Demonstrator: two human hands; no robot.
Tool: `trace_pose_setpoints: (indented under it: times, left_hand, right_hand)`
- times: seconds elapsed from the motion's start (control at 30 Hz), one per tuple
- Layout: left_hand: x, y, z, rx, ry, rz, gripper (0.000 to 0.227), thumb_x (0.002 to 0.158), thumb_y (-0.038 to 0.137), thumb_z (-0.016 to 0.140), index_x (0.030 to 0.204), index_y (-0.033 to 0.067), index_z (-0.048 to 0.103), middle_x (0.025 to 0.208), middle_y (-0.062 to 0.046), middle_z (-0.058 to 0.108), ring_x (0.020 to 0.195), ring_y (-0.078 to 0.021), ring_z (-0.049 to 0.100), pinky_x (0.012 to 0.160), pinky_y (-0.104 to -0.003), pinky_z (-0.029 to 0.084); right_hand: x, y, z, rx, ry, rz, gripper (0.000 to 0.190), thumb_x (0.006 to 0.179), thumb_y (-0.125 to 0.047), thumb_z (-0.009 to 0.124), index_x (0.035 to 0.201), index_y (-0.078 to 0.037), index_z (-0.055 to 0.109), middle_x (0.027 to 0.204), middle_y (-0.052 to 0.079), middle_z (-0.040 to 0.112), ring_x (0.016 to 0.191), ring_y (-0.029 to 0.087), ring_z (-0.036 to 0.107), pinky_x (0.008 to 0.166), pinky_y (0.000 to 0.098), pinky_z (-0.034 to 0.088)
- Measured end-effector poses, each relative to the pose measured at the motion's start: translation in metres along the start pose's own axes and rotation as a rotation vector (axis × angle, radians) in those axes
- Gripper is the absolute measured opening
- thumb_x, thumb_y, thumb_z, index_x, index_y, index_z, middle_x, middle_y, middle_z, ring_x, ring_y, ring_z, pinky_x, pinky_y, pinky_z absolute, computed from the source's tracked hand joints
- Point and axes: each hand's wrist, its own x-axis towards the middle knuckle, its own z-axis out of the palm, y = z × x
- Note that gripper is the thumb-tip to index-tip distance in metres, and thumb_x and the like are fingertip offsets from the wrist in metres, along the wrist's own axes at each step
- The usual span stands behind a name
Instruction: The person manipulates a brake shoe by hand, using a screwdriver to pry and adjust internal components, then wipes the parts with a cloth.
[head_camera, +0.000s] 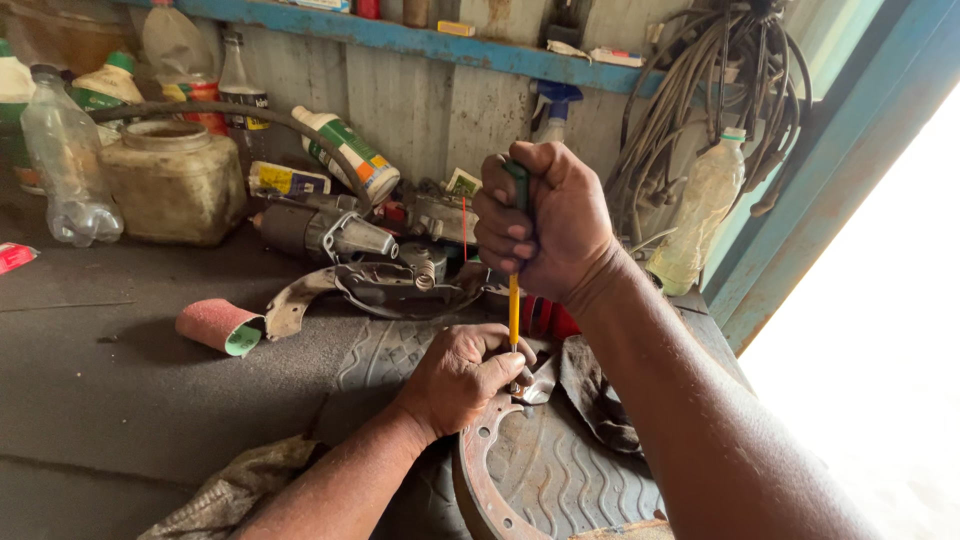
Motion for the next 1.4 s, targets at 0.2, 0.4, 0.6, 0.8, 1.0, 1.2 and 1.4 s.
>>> trace_pose_setpoints:
  times: [0.2, 0.4, 0.6, 0.8, 1.0, 1.2, 1.4]
  left_hand:
    - [0.001, 0.000, 0.001, 0.046, 0.008, -0.020, 0.023, 0.087, 0.020, 0.064, 0.090, -0.0002, 0.076, 0.076, -0.006, 0.076, 0.069, -0.0118, 0.070, 0.063, -0.028, 0.060]
    - [0.000, 0.001, 0.003, -0.117, -0.019, -0.121, 0.019, 0.089, 0.017, 0.065, 0.090, 0.0000, 0.072, 0.080, -0.005, 0.074, 0.073, -0.0109, 0.071, 0.062, -0.029, 0.066]
    - [0.000, -0.002, 0.002, -0.030, -0.017, -0.089, 0.021, 0.090, 0.017, 0.065, 0.092, -0.0013, 0.074, 0.082, -0.008, 0.075, 0.073, -0.0134, 0.070, 0.060, -0.029, 0.062]
    - [0.004, -0.004, 0.007, -0.046, -0.062, 0.047, 0.023, 0.091, 0.015, 0.064, 0.103, -0.0021, 0.074, 0.088, -0.007, 0.075, 0.079, -0.0139, 0.069, 0.069, -0.029, 0.060]
    - [0.001, 0.002, 0.006, -0.143, -0.030, -0.136, 0.023, 0.092, 0.020, 0.062, 0.100, 0.0016, 0.073, 0.087, -0.002, 0.074, 0.080, -0.0103, 0.070, 0.068, -0.031, 0.065]
    - [0.005, -0.011, 0.002, -0.025, -0.069, 0.047, 0.023, 0.099, 0.022, 0.062, 0.105, 0.0033, 0.074, 0.085, -0.006, 0.078, 0.077, -0.0105, 0.071, 0.070, -0.026, 0.060]
    - [0.002, 0.000, 0.002, -0.024, -0.062, -0.094, 0.024, 0.097, 0.023, 0.061, 0.105, 0.0047, 0.074, 0.086, -0.005, 0.078, 0.075, -0.0089, 0.071, 0.066, -0.028, 0.061]
  right_hand:
    - [-0.008, 0.011, 0.029, -0.303, 0.583, -0.340, 0.026, 0.101, -0.026, 0.047, 0.099, -0.009, 0.066, 0.068, 0.003, 0.055, 0.055, 0.013, 0.048, 0.051, 0.0295, 0.040]
    - [0.006, 0.020, 0.009, -0.262, 0.552, -0.291, 0.026, 0.100, -0.034, 0.049, 0.091, -0.011, 0.060, 0.061, 0.000, 0.047, 0.047, 0.012, 0.038, 0.042, 0.0284, 0.032]
    - [0.016, 0.014, -0.018, -0.029, 0.205, -0.109, 0.028, 0.100, -0.036, 0.051, 0.086, -0.012, 0.057, 0.059, -0.002, 0.043, 0.043, 0.011, 0.036, 0.039, 0.0287, 0.031]
    - [-0.001, 0.034, 0.011, -0.419, 0.664, -0.277, 0.018, 0.093, -0.030, 0.061, 0.090, -0.012, 0.060, 0.067, -0.001, 0.050, 0.053, 0.012, 0.048, 0.042, 0.0312, 0.041]
    - [-0.006, 0.004, 0.023, -0.413, 0.665, -0.494, 0.019, 0.100, -0.029, 0.058, 0.096, -0.012, 0.066, 0.075, -0.001, 0.056, 0.060, 0.009, 0.048, 0.051, 0.0259, 0.039]
    - [-0.019, 0.021, 0.026, -0.374, 0.659, -0.562, 0.018, 0.101, -0.027, 0.056, 0.097, -0.010, 0.060, 0.070, 0.003, 0.057, 0.056, 0.012, 0.050, 0.048, 0.0279, 0.039]
    - [-0.024, 0.026, 0.013, -0.345, 0.634, -0.605, 0.017, 0.102, -0.025, 0.055, 0.097, -0.008, 0.059, 0.071, 0.003, 0.056, 0.057, 0.012, 0.050, 0.050, 0.0278, 0.041]
